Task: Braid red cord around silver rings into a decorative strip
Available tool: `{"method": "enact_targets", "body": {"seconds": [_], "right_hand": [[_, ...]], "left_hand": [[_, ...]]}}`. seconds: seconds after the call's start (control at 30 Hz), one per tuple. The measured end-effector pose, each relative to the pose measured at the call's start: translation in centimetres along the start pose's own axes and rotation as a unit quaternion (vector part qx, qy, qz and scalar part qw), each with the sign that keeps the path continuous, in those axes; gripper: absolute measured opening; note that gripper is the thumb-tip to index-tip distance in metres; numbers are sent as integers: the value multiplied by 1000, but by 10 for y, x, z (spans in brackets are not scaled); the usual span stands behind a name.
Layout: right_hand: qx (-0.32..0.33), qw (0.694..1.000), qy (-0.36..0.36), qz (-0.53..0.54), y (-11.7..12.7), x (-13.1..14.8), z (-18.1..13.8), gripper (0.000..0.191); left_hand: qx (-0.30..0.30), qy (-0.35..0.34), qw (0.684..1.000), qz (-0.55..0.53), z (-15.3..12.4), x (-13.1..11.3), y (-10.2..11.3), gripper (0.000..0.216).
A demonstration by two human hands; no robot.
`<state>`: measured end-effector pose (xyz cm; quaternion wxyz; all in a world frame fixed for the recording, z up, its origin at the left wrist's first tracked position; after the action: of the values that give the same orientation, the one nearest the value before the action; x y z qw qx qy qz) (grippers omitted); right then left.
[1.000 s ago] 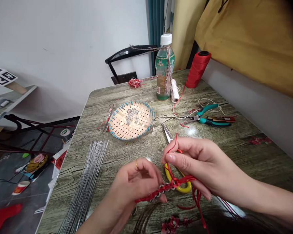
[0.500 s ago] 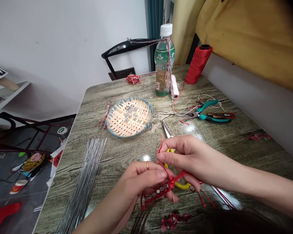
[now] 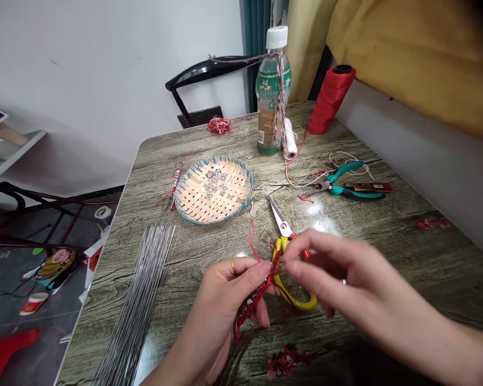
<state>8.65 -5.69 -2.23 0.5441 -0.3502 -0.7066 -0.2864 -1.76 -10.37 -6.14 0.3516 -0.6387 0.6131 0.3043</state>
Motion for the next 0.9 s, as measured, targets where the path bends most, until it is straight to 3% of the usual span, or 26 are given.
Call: {"method": "enact_targets", "body": {"seconds": [0.07, 0.13, 0.23, 0.37, 0.5, 0.67, 0.9], "right_hand": [[58, 990, -69, 105, -19, -18, -6, 10], [85, 963, -122, 223, -34, -31, -7, 15], [93, 940, -123, 304, -42, -33, 1, 17], [78, 959, -102, 254, -38, -28, 9, 7], [66, 959, -111, 251, -35, -27, 10, 18], [15, 964, -71, 256, -28, -21, 13, 20], [-71, 970, -30, 232, -12, -19, 10, 27]], "left_hand": [[-25, -9, 1000, -5, 1, -2, 4, 23], [-50, -8, 999, -2, 1, -1, 9, 20], [-62, -15, 998, 2, 0, -2, 12, 19], [-81, -44, 996, 12, -1, -6, 14, 24], [-80, -50, 995, 34, -1, -7, 12, 27], [-71, -46, 996, 41, -3, -4, 9, 31], [-163, -92, 981, 59, -12, -14, 19, 33]]}}
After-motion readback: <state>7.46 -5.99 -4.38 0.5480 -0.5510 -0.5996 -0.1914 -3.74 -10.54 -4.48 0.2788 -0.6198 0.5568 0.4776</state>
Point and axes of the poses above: each hand's wrist, its own z-axis towards the middle knuckle, its own y-axis out of the back of the hand, x = y × z, the point moved 9 cm from there along z, towards the middle knuckle, and after that the axes turned 14 degrees about z, right-handed, at the moved point
